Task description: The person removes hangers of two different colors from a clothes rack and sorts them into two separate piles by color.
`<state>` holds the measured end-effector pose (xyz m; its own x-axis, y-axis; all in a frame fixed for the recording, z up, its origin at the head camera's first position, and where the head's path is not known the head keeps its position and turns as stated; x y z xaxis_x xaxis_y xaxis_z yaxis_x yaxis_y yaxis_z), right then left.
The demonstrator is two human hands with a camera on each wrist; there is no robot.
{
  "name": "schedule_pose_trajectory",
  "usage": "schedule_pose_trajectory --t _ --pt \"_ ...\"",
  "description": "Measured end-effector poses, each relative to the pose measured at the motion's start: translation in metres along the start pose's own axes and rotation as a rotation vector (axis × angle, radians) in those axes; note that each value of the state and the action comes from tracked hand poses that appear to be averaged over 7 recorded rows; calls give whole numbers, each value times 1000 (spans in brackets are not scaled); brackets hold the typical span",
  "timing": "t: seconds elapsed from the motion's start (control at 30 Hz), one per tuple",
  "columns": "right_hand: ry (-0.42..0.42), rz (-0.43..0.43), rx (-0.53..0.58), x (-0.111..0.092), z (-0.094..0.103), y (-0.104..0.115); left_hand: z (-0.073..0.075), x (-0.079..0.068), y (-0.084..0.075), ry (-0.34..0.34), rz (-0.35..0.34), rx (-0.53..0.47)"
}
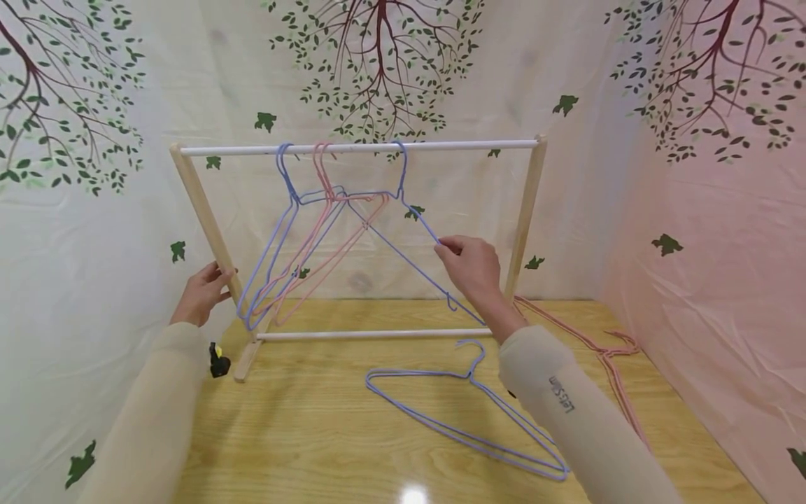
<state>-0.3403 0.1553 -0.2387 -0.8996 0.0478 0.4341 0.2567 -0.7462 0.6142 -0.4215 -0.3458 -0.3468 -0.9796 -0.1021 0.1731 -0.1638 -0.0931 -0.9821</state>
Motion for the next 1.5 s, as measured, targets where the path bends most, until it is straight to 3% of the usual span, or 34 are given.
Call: schedule_pose_trajectory --t 0.3,0.7,1.07,1.5 --pt "-17 13 24 0 11 -6 0 -6 -2 -4 -10 2" --pt "-63 -13 -40 -3 39 -24 1 -6 -1 -15 -11 -2" --pt "-102 -74 -46 -5 62 -44 0 -7 0 -14 -10 -24" --pt "-144 -99 10 -8 75 -64 1 -4 0 -39 2 56"
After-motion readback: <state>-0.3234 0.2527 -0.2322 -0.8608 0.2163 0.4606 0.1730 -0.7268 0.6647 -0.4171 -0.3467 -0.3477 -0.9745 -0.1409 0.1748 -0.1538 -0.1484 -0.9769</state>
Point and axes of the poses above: each hand's wrist, its own x-axis towards the middle knuckle, its own z-axis out of the back of the hand, y = z × x, the point moved 6 cm from there along x, towards the middle knuckle, and after that the axes turned 9 degrees about -x, right-handed, at the moved point
